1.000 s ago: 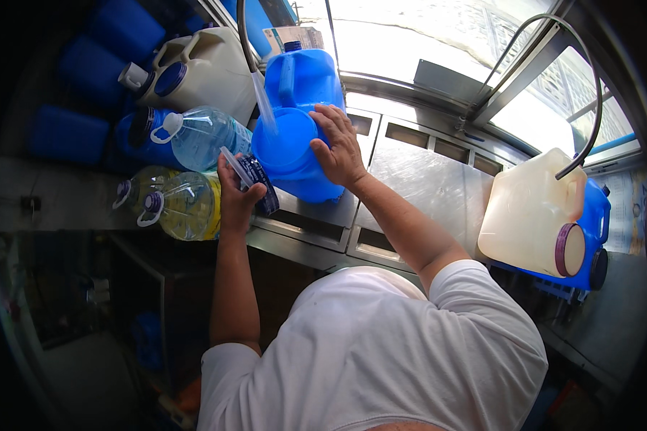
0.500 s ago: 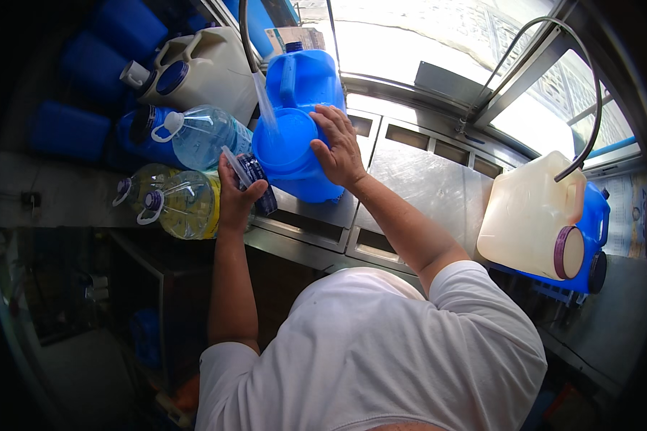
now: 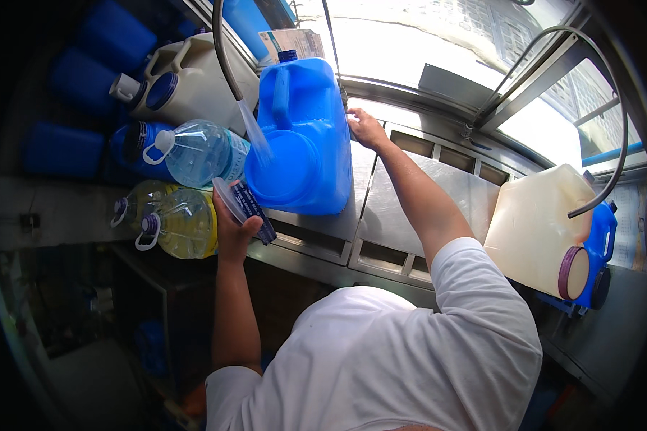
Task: The person fills several large blue and white plastic water containers from a tap at a service window, then hands them to a customer. Afterward, the person walks into the shop and retrieves a small black electronic device from a cardboard box.
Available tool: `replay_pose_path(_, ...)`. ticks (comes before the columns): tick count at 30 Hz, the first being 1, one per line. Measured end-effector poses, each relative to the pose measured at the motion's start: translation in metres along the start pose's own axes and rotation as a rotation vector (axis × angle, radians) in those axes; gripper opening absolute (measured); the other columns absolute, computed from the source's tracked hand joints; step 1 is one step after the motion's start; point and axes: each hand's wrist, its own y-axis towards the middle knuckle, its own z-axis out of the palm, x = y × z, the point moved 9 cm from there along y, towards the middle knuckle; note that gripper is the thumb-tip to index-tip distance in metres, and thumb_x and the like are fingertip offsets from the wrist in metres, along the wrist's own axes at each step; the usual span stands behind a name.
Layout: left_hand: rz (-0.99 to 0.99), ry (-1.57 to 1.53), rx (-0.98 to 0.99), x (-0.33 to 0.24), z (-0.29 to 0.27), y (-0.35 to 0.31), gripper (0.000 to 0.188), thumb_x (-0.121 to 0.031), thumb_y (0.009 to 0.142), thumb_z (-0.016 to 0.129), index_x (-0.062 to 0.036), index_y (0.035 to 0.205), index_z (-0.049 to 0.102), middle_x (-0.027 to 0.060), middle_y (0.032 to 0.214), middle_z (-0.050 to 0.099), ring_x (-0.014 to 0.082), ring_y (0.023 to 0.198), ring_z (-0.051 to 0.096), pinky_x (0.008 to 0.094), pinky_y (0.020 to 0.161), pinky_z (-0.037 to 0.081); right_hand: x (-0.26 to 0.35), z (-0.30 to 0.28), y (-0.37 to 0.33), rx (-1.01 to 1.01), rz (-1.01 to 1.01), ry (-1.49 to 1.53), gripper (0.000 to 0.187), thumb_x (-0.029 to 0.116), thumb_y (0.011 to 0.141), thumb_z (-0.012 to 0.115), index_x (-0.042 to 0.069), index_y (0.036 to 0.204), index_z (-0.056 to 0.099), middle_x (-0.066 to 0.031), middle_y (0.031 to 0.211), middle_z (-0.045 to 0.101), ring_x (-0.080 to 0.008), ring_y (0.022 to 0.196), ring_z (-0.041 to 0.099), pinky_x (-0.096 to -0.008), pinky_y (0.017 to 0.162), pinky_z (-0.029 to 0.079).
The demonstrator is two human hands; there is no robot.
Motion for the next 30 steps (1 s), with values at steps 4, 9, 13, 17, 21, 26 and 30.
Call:
replay_pose_path(4,-0.007,-0.012,-0.023,-0.002,0.001,0.002,0.138,-0.061,0.056,0.090,-0.0016,0.152,0.011,0.0151,0.142,0.035,0.0262,0.128,0.044,0.0387,0.106,0.043,0.003,0.008,0.062,0.026,0.000,-0.197,0.044,0.032,0.095,0.054,0.021,0.138,0.054,-0.0197,0.131,0.060,-0.0369,0.120,0.060,-0.0454,0.102,0.046)
replay_pose_path(9,-0.080,-0.032,-0.021,0.004,0.003,0.003,0.137,-0.060,0.057,0.090,-0.0019,0.152,0.010,0.0149,0.141,0.034,0.0269,0.130,0.042,0.0401,0.108,0.040,0.000,0.025,0.116,0.175,0.011,-0.562,0.045,0.029,0.100,0.046,0.025,0.145,0.042,-0.0147,0.140,0.050,-0.0342,0.129,0.052,-0.0480,0.106,0.043)
replay_pose_path(13,-0.067,-0.026,-0.046,0.007,0.002,0.004,0.136,-0.061,0.059,0.089,-0.0012,0.151,0.008,0.0161,0.141,0.032,0.0275,0.132,0.039,0.0408,0.109,0.039,0.005,0.040,0.139,0.287,-0.084,-0.770,0.043,0.031,0.102,0.039,0.023,0.144,0.044,-0.0139,0.146,0.046,-0.0331,0.126,0.056,-0.0462,0.101,0.048)
replay_pose_path(17,-0.061,0.001,-0.057,0.006,0.003,0.006,0.135,-0.065,0.061,0.085,-0.0001,0.151,0.008,0.0170,0.140,0.031,0.0282,0.132,0.039,0.0406,0.108,0.040,0.007,0.043,0.148,0.284,-0.127,-0.813,0.040,0.032,0.101,0.039,0.021,0.136,0.053,-0.0143,0.133,0.059,-0.0316,0.114,0.064,-0.0459,0.095,0.052)
replay_pose_path(21,-0.068,-0.001,-0.064,0.005,0.004,0.006,0.133,-0.066,0.062,0.084,-0.0001,0.150,0.009,0.0172,0.139,0.032,0.0284,0.130,0.040,0.0399,0.106,0.042,-0.007,0.044,0.148,0.273,-0.090,-0.794,0.035,0.032,0.097,0.046,0.017,0.124,0.062,-0.0151,0.119,0.067,-0.0318,0.108,0.067,-0.0454,0.091,0.053)
replay_pose_path(26,-0.077,0.004,-0.071,0.004,0.002,0.005,0.129,-0.063,0.062,0.085,-0.0009,0.149,0.013,0.0165,0.135,0.035,0.0258,0.125,0.044,0.0383,0.103,0.045,-0.027,0.036,0.142,0.067,-0.085,-0.686,0.037,0.032,0.094,0.051,0.017,0.127,0.059,-0.0159,0.113,0.069,-0.0331,0.105,0.068,-0.0465,0.089,0.053)
replay_pose_path(30,-0.082,-0.022,-0.076,0.005,0.002,0.004,0.125,-0.059,0.062,0.087,-0.0031,0.149,0.017,0.0151,0.132,0.038,0.0241,0.121,0.047,0.0374,0.100,0.047,-0.048,0.031,0.136,0.038,-0.039,-0.658,0.048,0.030,0.093,0.052,0.022,0.140,0.050,-0.0175,0.123,0.064,-0.0357,0.110,0.065,-0.0481,0.093,0.052)
